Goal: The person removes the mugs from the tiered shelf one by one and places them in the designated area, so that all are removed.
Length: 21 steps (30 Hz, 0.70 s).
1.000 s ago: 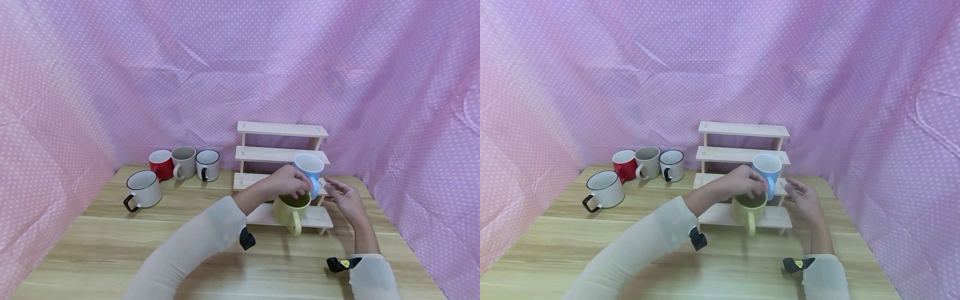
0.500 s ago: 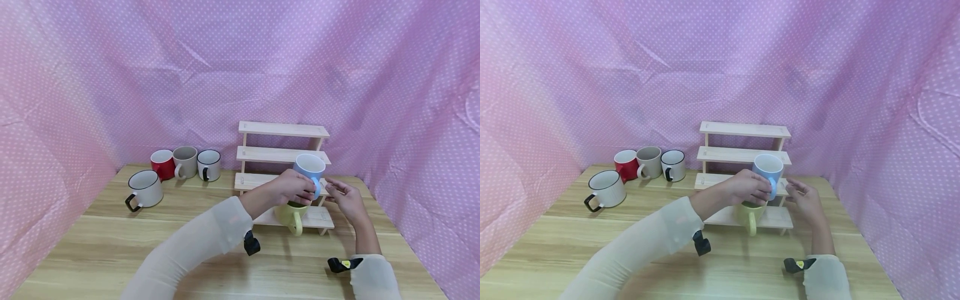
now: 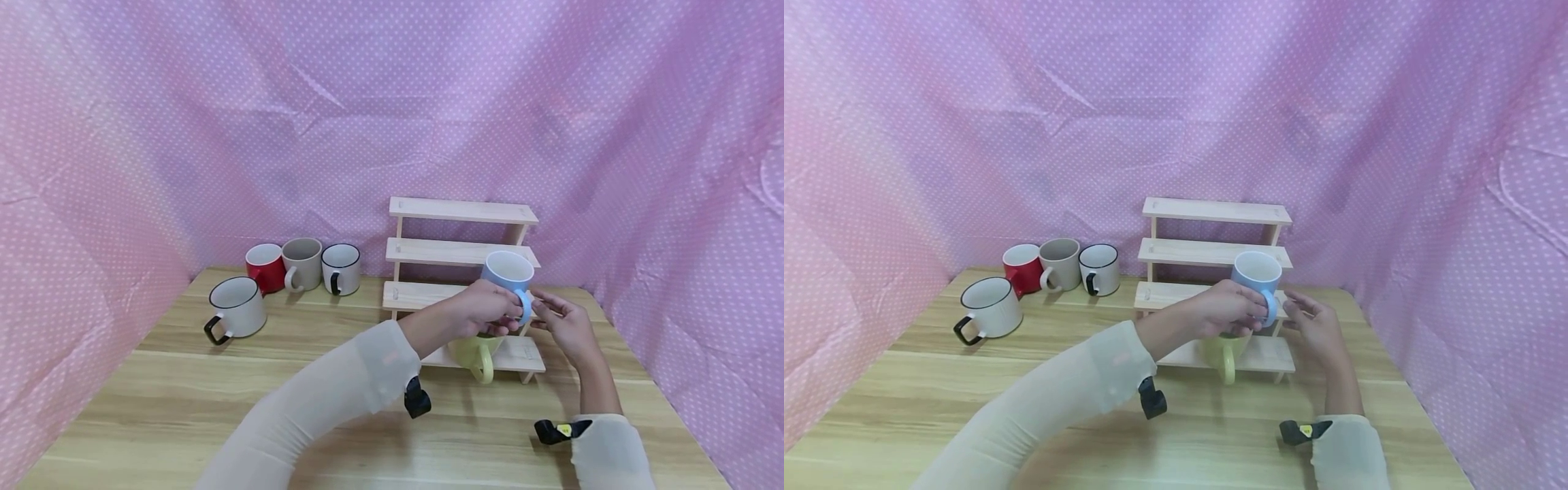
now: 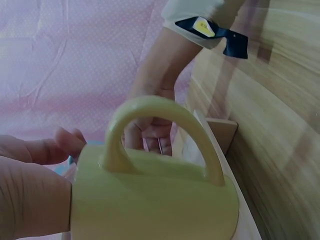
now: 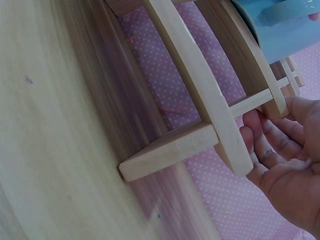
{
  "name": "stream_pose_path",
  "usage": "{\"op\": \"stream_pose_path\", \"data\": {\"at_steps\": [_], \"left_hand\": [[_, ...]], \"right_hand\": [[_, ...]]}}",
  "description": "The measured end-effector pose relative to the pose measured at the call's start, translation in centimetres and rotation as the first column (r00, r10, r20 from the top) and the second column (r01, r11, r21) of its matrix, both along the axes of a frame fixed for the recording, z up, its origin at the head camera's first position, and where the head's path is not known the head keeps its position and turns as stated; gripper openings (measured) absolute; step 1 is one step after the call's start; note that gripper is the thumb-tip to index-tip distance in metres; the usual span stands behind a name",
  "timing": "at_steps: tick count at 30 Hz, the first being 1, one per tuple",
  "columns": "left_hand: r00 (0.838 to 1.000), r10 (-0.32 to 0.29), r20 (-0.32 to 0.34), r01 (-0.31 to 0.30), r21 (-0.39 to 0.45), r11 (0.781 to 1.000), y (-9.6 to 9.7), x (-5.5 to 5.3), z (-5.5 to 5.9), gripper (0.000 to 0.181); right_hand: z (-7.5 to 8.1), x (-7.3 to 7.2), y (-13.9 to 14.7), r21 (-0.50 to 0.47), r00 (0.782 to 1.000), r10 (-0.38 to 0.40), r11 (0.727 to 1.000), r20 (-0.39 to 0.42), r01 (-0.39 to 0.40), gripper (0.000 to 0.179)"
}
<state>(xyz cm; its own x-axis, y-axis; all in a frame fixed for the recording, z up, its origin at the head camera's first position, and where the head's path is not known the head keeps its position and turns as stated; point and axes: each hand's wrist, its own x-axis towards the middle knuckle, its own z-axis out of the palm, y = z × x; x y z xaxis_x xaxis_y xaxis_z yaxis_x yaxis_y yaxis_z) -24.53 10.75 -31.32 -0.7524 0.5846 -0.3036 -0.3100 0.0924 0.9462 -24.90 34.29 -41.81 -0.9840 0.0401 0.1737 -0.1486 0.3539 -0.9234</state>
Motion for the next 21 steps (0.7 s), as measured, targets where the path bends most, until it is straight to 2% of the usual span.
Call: {"op": "stream_pose_path", "data": {"at_steps": [5,8,14,21], "left_hand": [[0.997,-0.074,-0.034,0.072,-0.045,0.996,0.06,-0.54,-0.15,0.005],[0.994,-0.095,-0.049,0.092,-0.060,0.994,0.09,-0.78,-0.21,0.004],[0.996,-0.073,-0.053,0.070,-0.058,0.996,0.26,-0.84,-0.34,0.012],[0.997,-0.036,-0.062,0.036,0.000,0.999,0.31,-0.79,-0.65,0.028]], "right_hand": [[-0.02,-0.10,-0.01,-0.034,1.000,0.006,0.999,-0.007,-0.006,0.060],[0.00,-0.13,0.00,-0.044,1.000,0.006,0.999,-0.006,-0.007,0.059],[-0.01,-0.24,0.06,-0.045,1.000,0.009,0.999,-0.011,-0.009,0.057],[-0.03,-0.18,0.01,-0.041,1.000,0.003,0.999,-0.014,-0.004,0.057]]}}
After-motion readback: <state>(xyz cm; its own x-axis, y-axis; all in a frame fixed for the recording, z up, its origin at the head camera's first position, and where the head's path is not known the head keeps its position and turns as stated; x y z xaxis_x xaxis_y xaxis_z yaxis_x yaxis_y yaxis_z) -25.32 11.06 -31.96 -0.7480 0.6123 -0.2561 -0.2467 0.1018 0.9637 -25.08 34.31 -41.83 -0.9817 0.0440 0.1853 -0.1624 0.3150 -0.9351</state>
